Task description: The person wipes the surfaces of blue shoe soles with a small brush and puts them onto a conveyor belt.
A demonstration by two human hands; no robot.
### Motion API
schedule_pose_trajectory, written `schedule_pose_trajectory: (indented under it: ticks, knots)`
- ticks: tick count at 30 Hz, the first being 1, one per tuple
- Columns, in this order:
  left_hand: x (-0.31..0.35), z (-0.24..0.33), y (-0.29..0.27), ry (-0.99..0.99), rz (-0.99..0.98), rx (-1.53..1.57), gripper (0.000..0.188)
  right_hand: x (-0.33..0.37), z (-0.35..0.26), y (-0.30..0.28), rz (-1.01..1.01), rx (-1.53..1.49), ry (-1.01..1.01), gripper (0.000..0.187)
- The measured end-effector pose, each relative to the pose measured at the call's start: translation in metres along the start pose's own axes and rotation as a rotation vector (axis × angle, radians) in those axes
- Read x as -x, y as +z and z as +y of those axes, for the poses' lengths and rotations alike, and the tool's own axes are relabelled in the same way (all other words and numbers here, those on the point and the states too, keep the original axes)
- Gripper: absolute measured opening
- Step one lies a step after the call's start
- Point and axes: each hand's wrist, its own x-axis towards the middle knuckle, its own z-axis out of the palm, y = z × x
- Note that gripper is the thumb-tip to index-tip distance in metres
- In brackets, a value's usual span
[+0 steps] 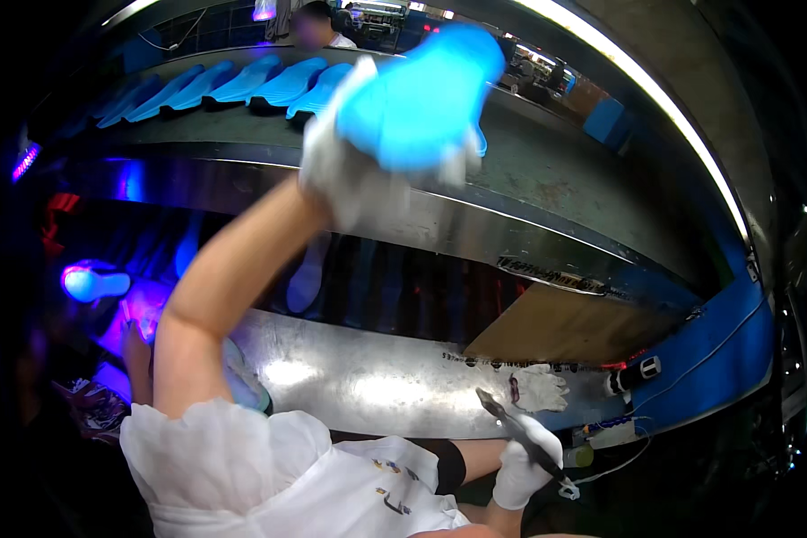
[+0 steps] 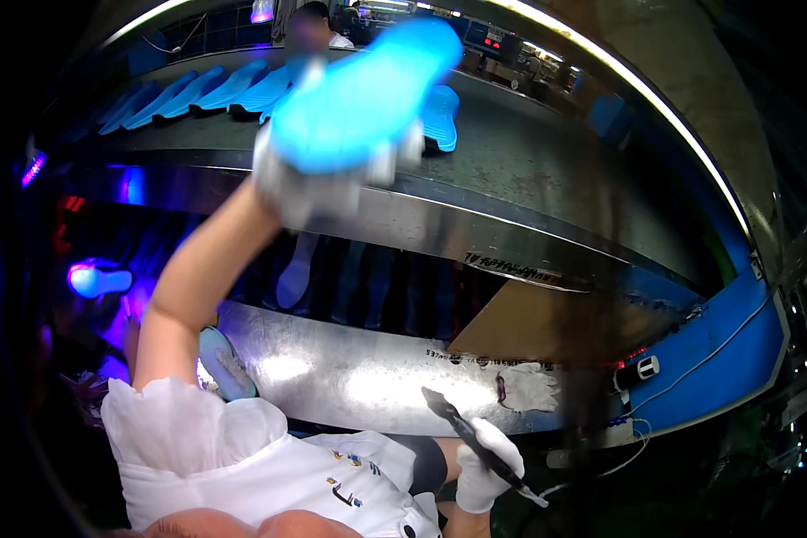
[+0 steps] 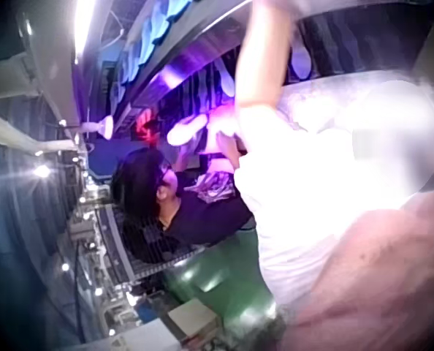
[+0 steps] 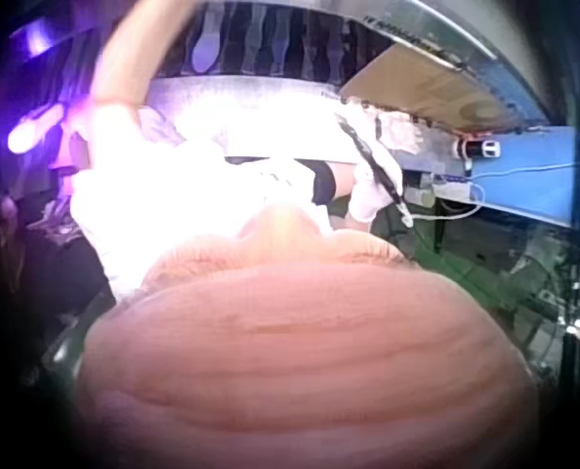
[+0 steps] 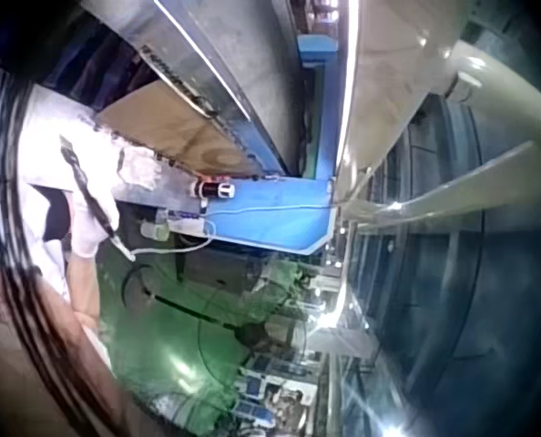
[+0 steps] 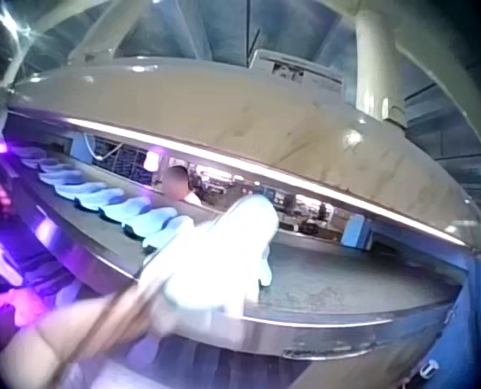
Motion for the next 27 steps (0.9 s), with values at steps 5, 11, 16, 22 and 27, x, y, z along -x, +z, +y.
schedule_pose_trajectory:
  ticks: [5,11,16,22,27]
  knots:
    - [-0.052,0.06,-0.109,0.299,0.326,-0.291,0.062,0.005,0.018,0.013,-0.017,-0.167,0.186,0.037]
    - [-0.011,0.067,-0.048,0.049,0.716,-1.108,0.046,0.023,0.047,0.01,-0.055,-0.113,0.551,0.026]
    - [0.026,0.065,-0.043,-0.279,0.553,-1.797,0.046,0.054,0.085,0.015,-0.072,-0.091,0.802,0.027]
    - [0.046,0.073,-0.033,-0.32,0.511,-2.199,0.034,0.085,0.111,0.021,-0.099,-0.053,0.945,0.026]
    - [0.026,0.065,-0.051,-0.168,0.255,-2.276,0.023,0.091,0.112,0.035,-0.1,-0.087,0.957,0.026]
